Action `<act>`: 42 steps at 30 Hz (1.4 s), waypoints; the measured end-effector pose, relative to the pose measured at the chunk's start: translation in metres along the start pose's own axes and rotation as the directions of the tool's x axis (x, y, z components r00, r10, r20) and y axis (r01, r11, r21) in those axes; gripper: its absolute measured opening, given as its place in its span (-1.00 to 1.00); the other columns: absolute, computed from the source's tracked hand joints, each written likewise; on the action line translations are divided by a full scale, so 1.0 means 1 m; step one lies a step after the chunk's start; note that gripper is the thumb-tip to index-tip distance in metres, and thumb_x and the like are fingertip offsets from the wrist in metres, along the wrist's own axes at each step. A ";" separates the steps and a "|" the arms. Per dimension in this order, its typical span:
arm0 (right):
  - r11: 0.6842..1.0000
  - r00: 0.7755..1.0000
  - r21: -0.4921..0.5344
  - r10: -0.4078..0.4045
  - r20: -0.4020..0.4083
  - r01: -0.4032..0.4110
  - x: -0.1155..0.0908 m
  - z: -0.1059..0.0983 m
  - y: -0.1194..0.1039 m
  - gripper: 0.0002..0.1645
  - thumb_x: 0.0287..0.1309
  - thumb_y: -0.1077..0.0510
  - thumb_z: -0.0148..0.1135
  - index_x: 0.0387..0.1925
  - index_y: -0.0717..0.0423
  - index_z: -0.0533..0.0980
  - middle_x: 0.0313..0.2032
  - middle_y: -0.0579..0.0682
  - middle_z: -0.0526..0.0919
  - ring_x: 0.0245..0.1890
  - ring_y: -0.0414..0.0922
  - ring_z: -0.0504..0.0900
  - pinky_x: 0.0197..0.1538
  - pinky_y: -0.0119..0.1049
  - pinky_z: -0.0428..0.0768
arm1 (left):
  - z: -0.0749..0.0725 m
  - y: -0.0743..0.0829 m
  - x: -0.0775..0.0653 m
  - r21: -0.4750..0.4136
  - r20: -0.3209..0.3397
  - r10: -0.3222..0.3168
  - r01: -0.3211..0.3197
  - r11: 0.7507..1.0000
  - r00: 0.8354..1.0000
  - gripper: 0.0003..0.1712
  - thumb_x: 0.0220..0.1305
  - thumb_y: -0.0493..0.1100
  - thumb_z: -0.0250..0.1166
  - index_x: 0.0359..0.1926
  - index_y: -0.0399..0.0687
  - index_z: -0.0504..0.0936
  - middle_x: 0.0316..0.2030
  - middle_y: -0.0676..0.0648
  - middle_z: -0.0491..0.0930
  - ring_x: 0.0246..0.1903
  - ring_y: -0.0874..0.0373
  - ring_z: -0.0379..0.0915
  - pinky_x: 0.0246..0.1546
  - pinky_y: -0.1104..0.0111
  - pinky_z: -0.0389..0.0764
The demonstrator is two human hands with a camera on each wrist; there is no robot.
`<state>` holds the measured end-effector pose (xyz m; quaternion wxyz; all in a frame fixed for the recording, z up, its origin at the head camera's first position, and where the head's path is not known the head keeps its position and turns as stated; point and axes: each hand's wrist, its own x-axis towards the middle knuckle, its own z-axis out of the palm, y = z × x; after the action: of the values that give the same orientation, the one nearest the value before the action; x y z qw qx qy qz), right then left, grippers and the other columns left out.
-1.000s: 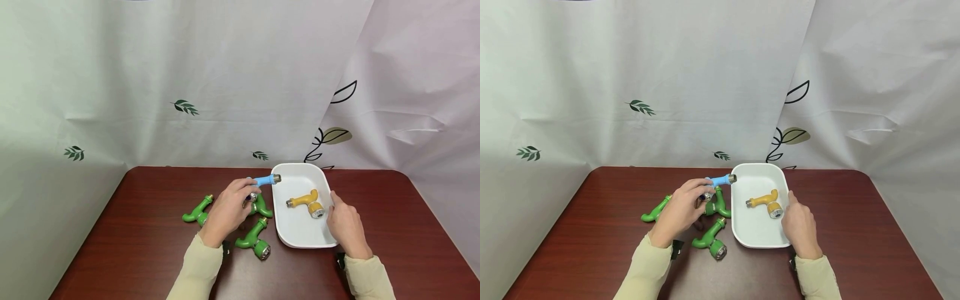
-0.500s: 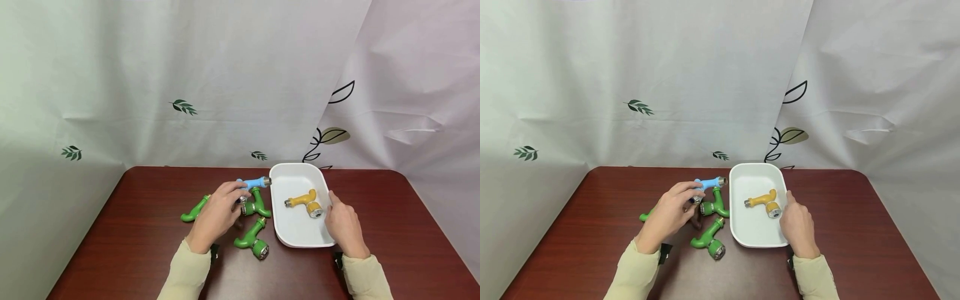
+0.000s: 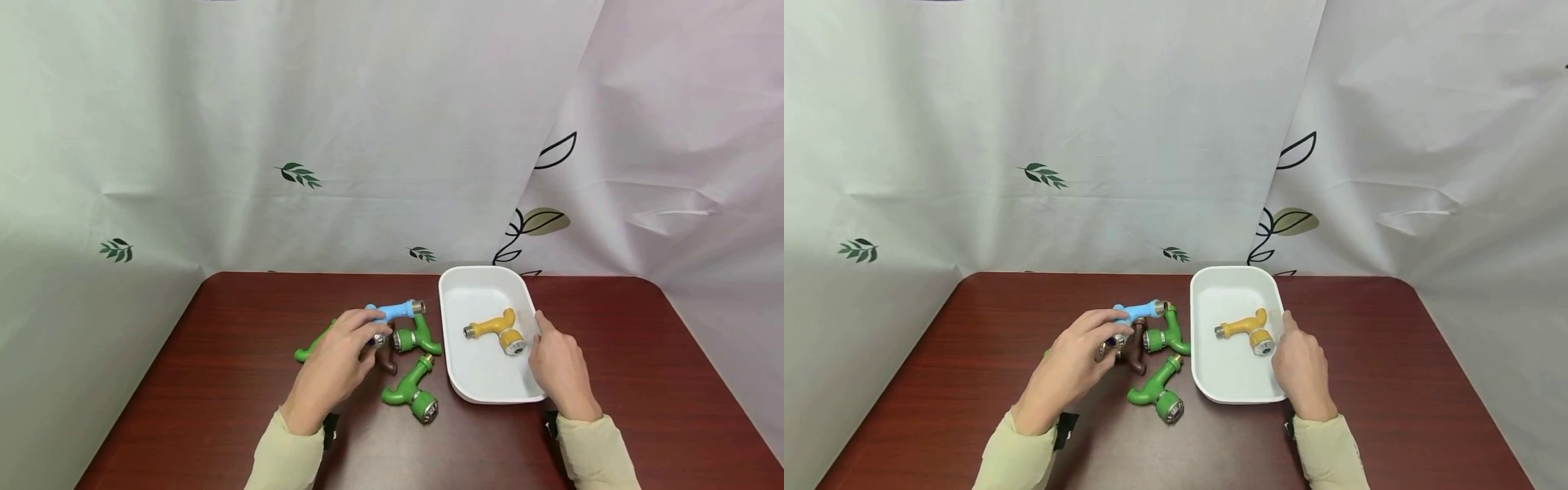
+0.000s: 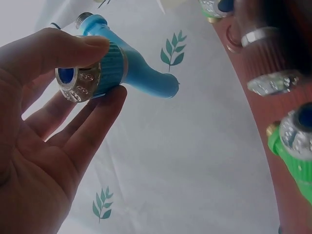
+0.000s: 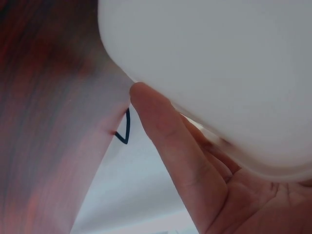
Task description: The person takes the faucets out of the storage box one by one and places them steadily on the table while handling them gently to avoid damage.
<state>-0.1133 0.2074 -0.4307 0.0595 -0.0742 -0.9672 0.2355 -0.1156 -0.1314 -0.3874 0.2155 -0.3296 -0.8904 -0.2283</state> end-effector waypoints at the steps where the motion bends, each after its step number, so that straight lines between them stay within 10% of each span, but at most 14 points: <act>1: 1.000 1.000 0.001 -0.002 -0.001 0.002 0.000 0.000 0.000 -0.43 0.31 0.40 0.03 0.32 0.56 0.29 0.09 0.59 0.47 -0.12 0.44 0.60 -0.18 0.26 0.57 | -0.001 0.000 -0.002 0.001 0.002 -0.003 0.003 1.000 1.000 -0.61 -0.01 -0.51 0.44 -0.16 -0.07 0.74 0.02 -0.03 0.63 0.13 0.05 0.51 -0.02 0.32 0.62; 42: 1.000 1.000 0.001 -0.001 -0.004 0.001 0.000 0.001 0.001 -0.44 0.32 0.39 0.02 0.32 0.54 0.30 0.07 0.59 0.48 -0.20 0.42 0.62 -0.27 0.23 0.58 | -0.027 -0.005 -0.066 0.142 0.053 -0.006 -0.001 0.990 0.999 -0.52 -0.18 -0.46 0.54 -0.19 0.04 0.74 0.00 0.02 0.62 0.06 0.13 0.52 -0.14 0.32 0.65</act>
<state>-0.1132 0.2079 -0.4318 0.0615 -0.0742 -0.9671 0.2356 -0.0676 -0.1816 -0.4027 0.2142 -0.3183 -0.9102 -0.1557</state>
